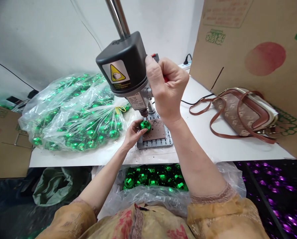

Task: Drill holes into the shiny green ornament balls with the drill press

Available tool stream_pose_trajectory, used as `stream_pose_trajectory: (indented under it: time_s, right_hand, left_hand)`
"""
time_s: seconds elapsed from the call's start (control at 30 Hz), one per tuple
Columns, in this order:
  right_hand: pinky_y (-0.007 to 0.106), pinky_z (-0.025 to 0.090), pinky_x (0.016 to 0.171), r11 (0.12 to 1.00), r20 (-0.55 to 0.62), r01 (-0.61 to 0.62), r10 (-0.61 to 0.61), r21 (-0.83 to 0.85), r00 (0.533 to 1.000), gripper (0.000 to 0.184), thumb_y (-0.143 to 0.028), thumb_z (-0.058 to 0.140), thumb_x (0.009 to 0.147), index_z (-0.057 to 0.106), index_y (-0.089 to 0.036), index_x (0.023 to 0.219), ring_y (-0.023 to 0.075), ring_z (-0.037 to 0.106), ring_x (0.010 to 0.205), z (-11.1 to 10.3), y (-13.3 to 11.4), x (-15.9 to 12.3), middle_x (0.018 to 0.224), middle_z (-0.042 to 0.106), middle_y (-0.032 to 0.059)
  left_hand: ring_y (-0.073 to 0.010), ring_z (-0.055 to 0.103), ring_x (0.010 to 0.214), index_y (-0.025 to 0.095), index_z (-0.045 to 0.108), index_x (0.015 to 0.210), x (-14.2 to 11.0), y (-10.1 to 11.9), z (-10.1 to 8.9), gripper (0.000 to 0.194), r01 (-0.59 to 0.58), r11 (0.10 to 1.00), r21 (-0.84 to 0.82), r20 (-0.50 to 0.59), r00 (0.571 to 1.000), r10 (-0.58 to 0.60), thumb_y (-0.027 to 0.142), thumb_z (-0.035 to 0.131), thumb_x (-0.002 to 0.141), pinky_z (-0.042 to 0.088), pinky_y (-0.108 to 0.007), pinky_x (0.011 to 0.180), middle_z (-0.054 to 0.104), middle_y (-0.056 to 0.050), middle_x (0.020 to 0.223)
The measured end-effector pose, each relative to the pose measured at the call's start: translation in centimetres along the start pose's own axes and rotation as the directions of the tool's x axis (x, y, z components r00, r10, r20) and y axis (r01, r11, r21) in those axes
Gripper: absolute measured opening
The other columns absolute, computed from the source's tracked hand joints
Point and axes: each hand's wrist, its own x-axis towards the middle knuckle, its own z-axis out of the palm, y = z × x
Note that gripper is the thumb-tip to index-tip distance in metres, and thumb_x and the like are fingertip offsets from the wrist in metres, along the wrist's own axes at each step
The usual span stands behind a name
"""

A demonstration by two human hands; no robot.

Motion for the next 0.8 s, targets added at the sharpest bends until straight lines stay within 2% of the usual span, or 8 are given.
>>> stream_pose_trajectory:
  time_s: [0.17,0.3,0.4,0.67,0.8]
  right_hand:
    - [0.025,0.025,0.045,0.998,-0.001,0.024,-0.024,0.056,1.0,0.055,-0.05,0.062,0.084,0.028,-0.02,0.053,0.0027,0.025,0.043,0.0,-0.2,0.0,0.047,0.025,-0.0065]
    - [0.021,0.025,0.046,0.996,-0.007,0.01,-0.01,0.084,1.0,0.053,-0.043,0.061,0.086,0.029,-0.018,0.052,-0.0001,0.029,0.041,0.0,-0.7,-0.2,0.05,0.024,-0.0067]
    - [0.02,0.025,0.045,0.996,-0.005,0.002,-0.001,0.088,1.0,0.053,-0.04,0.061,0.087,0.029,-0.017,0.052,-0.001,0.029,0.04,0.0,-0.8,-0.2,0.05,0.025,-0.0068]
    - [0.021,0.025,0.042,0.997,0.013,-0.028,0.027,0.078,1.0,0.057,-0.051,0.065,0.081,0.028,-0.019,0.052,0.0002,0.028,0.041,0.1,-0.4,0.5,0.049,0.024,-0.0071]
    - [0.021,0.025,0.045,0.996,0.015,0.001,-0.003,0.092,1.0,0.051,-0.035,0.061,0.088,0.029,-0.018,0.053,-0.0002,0.028,0.042,-0.2,-0.5,-0.3,0.05,0.025,-0.0068]
  left_hand:
    - [-0.0231,0.066,0.096,0.018,0.065,0.117,0.3,0.8,0.4,0.06,-0.013,0.993,0.12,0.034,0.999,0.009,0.046,0.085,0.068,0.053,-0.039,0.089,0.071,-0.009,0.108]
    - [-0.0249,0.064,0.106,0.019,0.064,0.119,0.3,0.9,1.0,0.057,-0.071,0.978,0.198,0.065,0.996,0.059,0.042,0.084,0.071,0.051,-0.04,0.094,0.07,-0.009,0.114]
    - [-0.0248,0.065,0.107,0.019,0.061,0.118,0.1,0.6,1.8,0.059,-0.096,0.981,0.167,0.04,0.995,0.09,0.042,0.085,0.071,0.052,-0.04,0.096,0.069,-0.009,0.113]
    - [-0.023,0.068,0.099,0.019,0.058,0.114,-0.3,0.6,2.8,0.058,-0.103,0.992,0.07,0.043,0.994,0.1,0.047,0.084,0.071,0.056,-0.039,0.09,0.07,-0.008,0.108]
    - [-0.0234,0.068,0.1,0.018,0.058,0.113,-0.3,0.8,2.8,0.058,-0.104,0.993,0.063,0.03,0.994,0.102,0.048,0.085,0.071,0.055,-0.04,0.09,0.07,-0.008,0.107]
